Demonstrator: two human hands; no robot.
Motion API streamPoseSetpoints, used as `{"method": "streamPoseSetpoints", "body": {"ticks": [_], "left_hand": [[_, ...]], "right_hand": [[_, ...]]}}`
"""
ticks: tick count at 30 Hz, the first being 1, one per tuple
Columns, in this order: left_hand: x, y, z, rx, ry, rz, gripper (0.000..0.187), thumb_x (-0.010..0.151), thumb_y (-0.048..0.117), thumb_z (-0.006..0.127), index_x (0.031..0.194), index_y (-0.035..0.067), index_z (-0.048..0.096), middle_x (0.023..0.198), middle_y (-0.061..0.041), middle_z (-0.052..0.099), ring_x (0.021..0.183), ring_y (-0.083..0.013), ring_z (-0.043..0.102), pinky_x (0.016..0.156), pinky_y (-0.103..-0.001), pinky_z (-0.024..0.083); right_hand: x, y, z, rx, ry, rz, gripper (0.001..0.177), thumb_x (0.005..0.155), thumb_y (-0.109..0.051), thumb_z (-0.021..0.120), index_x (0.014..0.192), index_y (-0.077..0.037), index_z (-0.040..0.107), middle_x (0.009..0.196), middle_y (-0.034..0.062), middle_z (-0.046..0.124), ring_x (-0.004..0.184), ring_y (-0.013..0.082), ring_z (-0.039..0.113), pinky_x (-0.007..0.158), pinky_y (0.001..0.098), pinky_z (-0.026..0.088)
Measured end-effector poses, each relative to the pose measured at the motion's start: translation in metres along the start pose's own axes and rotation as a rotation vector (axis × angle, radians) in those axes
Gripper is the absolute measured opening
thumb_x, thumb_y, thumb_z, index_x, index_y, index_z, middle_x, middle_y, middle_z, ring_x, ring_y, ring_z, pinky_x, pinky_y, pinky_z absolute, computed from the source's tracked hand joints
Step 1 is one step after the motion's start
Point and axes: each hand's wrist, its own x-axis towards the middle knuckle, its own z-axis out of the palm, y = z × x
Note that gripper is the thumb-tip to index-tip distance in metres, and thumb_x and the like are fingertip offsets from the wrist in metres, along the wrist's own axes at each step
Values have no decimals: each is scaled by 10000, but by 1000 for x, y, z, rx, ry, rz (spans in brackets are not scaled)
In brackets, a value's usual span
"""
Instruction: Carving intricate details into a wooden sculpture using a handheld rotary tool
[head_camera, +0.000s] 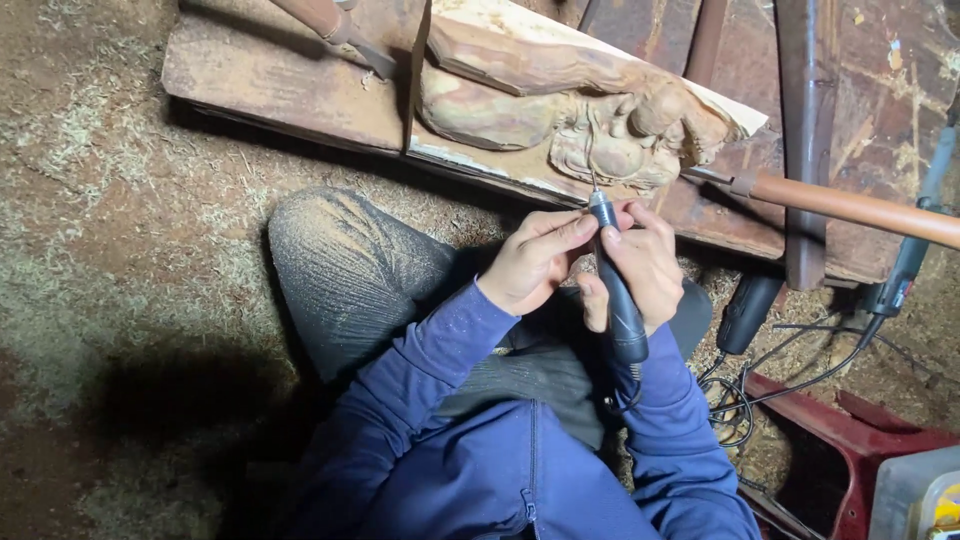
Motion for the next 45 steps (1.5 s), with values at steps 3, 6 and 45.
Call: {"method": "streamPoseSetpoints", "body": {"ticks": [3,6,45], "left_hand": [[3,15,-1,25,0,-42,149,968,119,663,971,25,780,903,-90,736,939,-101,645,850,-238,540],[6,26,-1,29,-26,-46,173,960,113,663,876,7,770,806,-113,700,885,-127,633,820,-264,543],[1,17,-15,-86,-82,-189,157,961,96,667,886,-15,750,845,-163,708,877,-189,666,807,-292,536]], "right_hand": [[-5,-1,12,-15,30,-29,446,936,-252,759,1115,152,698,812,198,715,660,273,638,1000,616,482],[-3,-3,20,-20,65,18,496,920,-311,755,1112,144,705,779,187,718,663,271,638,1003,614,476],[-1,-15,17,-8,91,51,523,915,-347,690,1132,129,686,842,187,740,843,299,710,941,557,498]]}}
